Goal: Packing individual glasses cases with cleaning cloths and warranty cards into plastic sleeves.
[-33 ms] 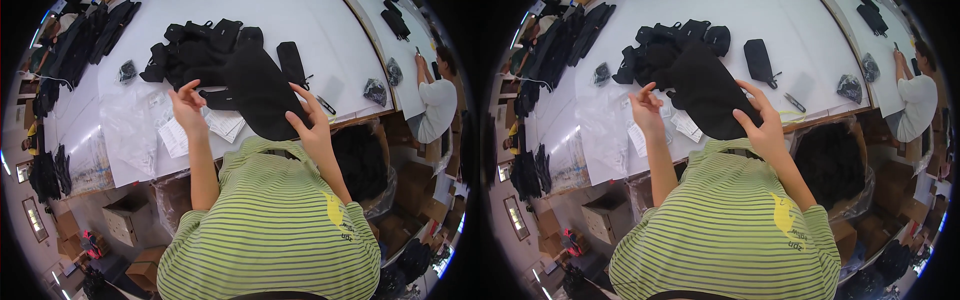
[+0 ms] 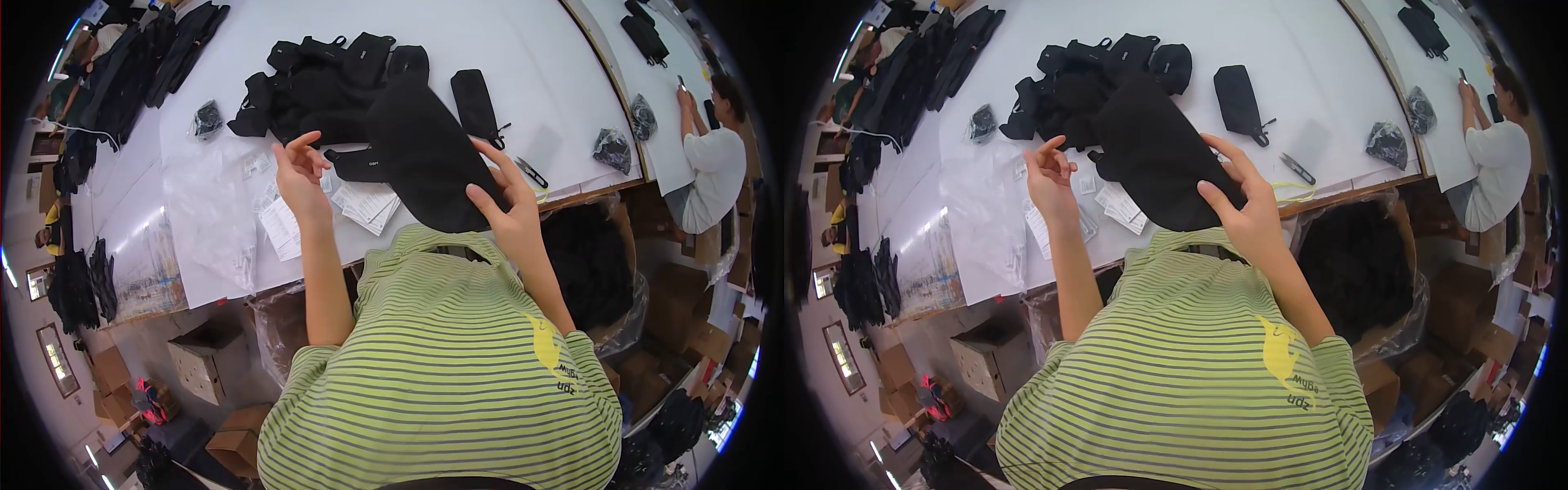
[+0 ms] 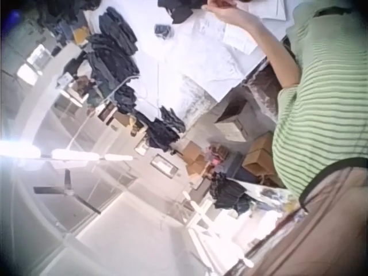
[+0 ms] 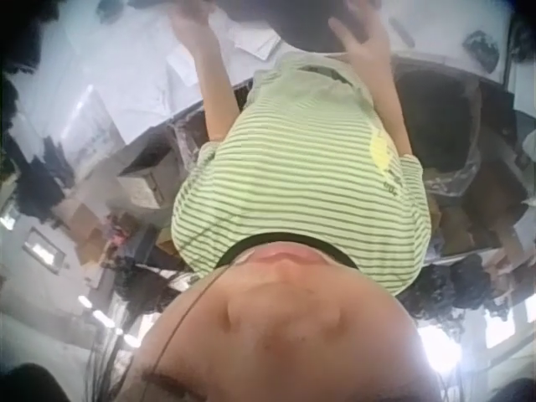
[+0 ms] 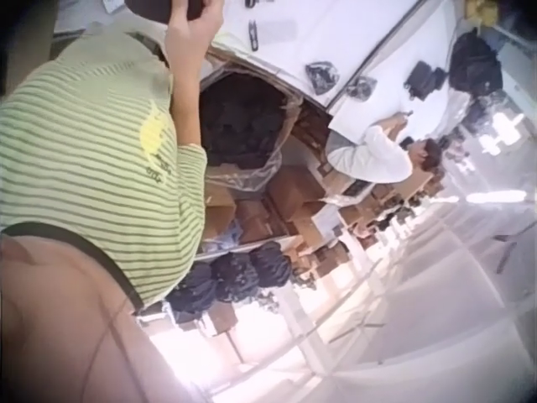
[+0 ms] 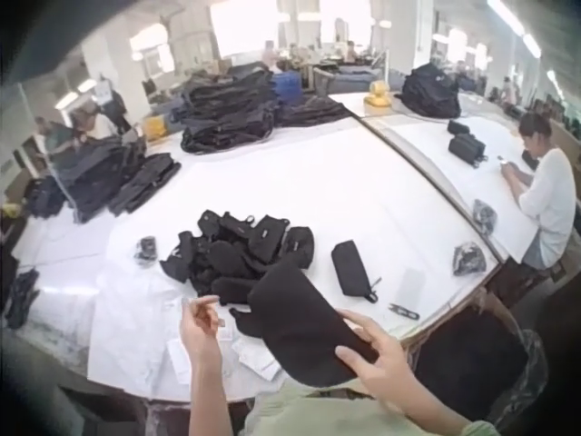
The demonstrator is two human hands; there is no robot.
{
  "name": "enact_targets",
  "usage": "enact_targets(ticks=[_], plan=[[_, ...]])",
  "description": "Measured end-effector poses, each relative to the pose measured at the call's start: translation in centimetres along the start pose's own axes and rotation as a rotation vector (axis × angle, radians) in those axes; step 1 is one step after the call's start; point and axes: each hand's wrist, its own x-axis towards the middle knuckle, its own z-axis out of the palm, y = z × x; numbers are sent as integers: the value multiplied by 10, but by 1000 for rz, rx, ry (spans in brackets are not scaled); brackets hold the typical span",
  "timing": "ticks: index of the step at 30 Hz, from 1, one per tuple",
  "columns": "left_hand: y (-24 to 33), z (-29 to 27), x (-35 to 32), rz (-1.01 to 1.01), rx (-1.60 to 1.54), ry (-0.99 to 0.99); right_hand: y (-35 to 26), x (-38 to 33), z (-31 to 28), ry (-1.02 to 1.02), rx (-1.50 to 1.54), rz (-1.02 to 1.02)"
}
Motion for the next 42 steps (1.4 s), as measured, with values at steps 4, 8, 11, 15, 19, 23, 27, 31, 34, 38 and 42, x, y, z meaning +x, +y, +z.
enact_targets(ticks=[4, 8, 11, 15, 19, 23, 27, 31, 34, 38, 42], plan=[[40, 48, -35, 80, 43, -407, -4, 6, -8, -94, 28, 79], [34, 30, -26, 208, 111, -678, -6, 16, -22, -218, 165, 300], [33, 29, -34, 132, 124, -637, -8, 16, -26, -242, 212, 408], [35, 30, -42, 122, 200, -529, -4, 14, -25, -265, 205, 344], [25, 31, -45, -31, 109, -238, -5, 11, -24, -125, -609, -366], [15, 31, -51, -276, 4, -173, -20, 0, -5, -243, -709, -353], [1, 29, -55, -523, -160, -211, -7, -1, 2, -177, -694, -467], [7, 27, -60, -601, -198, -253, -7, 3, -8, -206, -755, -539], [36, 27, -62, -540, 39, -372, -7, 5, -12, -67, -613, -441], [55, 30, -65, -224, 624, -492, -9, 1, -14, -22, -109, 85], [39, 25, -60, 144, 570, -554, 1, 7, -20, -23, -143, -27]])
